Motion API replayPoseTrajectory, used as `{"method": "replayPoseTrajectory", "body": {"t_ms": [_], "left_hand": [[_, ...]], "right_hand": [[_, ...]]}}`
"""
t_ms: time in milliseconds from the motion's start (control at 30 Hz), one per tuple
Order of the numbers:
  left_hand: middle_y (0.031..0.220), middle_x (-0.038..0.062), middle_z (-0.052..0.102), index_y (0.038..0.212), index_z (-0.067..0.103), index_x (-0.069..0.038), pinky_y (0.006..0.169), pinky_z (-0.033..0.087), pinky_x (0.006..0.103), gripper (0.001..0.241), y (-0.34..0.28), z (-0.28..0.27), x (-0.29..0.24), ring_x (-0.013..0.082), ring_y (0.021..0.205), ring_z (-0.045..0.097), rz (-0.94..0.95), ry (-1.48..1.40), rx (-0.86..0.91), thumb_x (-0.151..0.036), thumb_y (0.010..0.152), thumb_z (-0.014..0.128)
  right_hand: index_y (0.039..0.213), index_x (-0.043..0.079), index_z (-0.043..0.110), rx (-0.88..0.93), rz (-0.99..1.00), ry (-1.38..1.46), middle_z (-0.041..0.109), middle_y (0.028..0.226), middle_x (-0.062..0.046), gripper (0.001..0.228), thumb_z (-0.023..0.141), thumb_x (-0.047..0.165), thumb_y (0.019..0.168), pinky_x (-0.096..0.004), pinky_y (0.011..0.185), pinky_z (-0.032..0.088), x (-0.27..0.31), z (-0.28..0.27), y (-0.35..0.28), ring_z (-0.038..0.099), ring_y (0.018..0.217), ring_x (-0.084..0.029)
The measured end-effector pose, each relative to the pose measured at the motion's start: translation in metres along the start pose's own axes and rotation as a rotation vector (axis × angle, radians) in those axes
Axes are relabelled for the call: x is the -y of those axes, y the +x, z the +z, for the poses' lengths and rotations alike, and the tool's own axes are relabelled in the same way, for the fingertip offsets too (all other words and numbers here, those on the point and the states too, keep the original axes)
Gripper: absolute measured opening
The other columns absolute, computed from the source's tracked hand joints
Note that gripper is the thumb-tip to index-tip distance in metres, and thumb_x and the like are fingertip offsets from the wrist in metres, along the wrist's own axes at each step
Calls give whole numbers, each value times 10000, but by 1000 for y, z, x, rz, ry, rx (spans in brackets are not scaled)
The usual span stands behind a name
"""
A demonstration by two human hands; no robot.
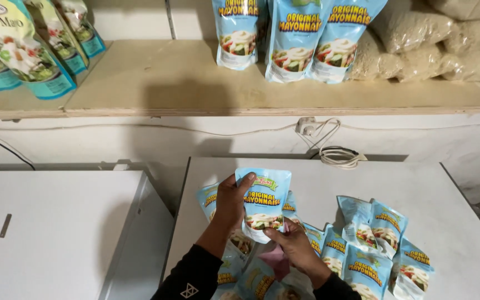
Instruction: Wiping down individual mayonnaise pouches with a cloth and placing them neatly on a retail shelf.
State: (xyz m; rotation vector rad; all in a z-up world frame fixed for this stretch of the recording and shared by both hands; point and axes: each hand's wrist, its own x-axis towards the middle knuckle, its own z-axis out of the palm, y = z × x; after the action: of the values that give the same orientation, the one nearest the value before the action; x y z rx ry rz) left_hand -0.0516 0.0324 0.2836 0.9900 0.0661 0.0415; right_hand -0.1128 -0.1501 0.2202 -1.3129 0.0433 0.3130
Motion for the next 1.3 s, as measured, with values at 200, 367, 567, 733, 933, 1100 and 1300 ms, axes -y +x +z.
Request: {"method": "replayPoseTrajectory", "body": {"t_ms": [200,367,567,733,933,1100,1300], "left_hand": [[795,95,706,960,722,66,594,488,259,142,1,12,-24,120,629,584,93,-61,62,-73,932,720],[781,43,691,906,715,44,600,465,251,145,-3,36,-66,85,653,549,293,-2,181,-81,971,684],[781,68,720,899,717,46,581,488,244,144,7,64,-124,81,621,571,449,-34,254,-74,974,692],[808,121,715,958,722,74,581,500,292,183,32,85,-169,147,638,591,353,14,90,-104,914,727],[785,103,691,1005,704,65,544,479,272,213,26,112,-226,131,603,586,448,82,134,-140,968,657],[810,88,712,1054,718,59,563,492,245,233,55,123,-244,102,616,596,570,19,191,-155,967,687],[881,98,738,1055,715,54,628,543,248,214,116,130,-260,113,680,640,636,-72,209,-141,965,709]], "right_hand": [[1211,-122,716,-65,-24,38,785,949,-196,355,745,-38,867,-289,649,494,15,9,2,633,710,-192],[1205,-122,714,-90,-122,0,817,1040,-224,377,756,-4,850,-339,799,577,65,41,-6,725,868,-246],[1068,-74,752,-235,-241,-180,817,911,-188,289,801,88,833,-318,717,579,111,63,1,710,770,-217],[1012,-32,757,-260,-452,-297,830,855,-122,264,824,135,818,-278,681,581,154,87,2,709,718,-157],[1032,16,746,-295,-623,-370,768,823,-51,279,825,172,814,-254,673,539,185,96,23,637,702,-126],[1148,57,668,-280,-806,-374,774,910,-69,320,762,96,844,-268,596,568,221,113,26,687,679,-134],[1253,120,620,-312,-1210,-837,675,1004,-66,425,599,6,844,-338,672,539,246,128,34,663,788,-223]]}}
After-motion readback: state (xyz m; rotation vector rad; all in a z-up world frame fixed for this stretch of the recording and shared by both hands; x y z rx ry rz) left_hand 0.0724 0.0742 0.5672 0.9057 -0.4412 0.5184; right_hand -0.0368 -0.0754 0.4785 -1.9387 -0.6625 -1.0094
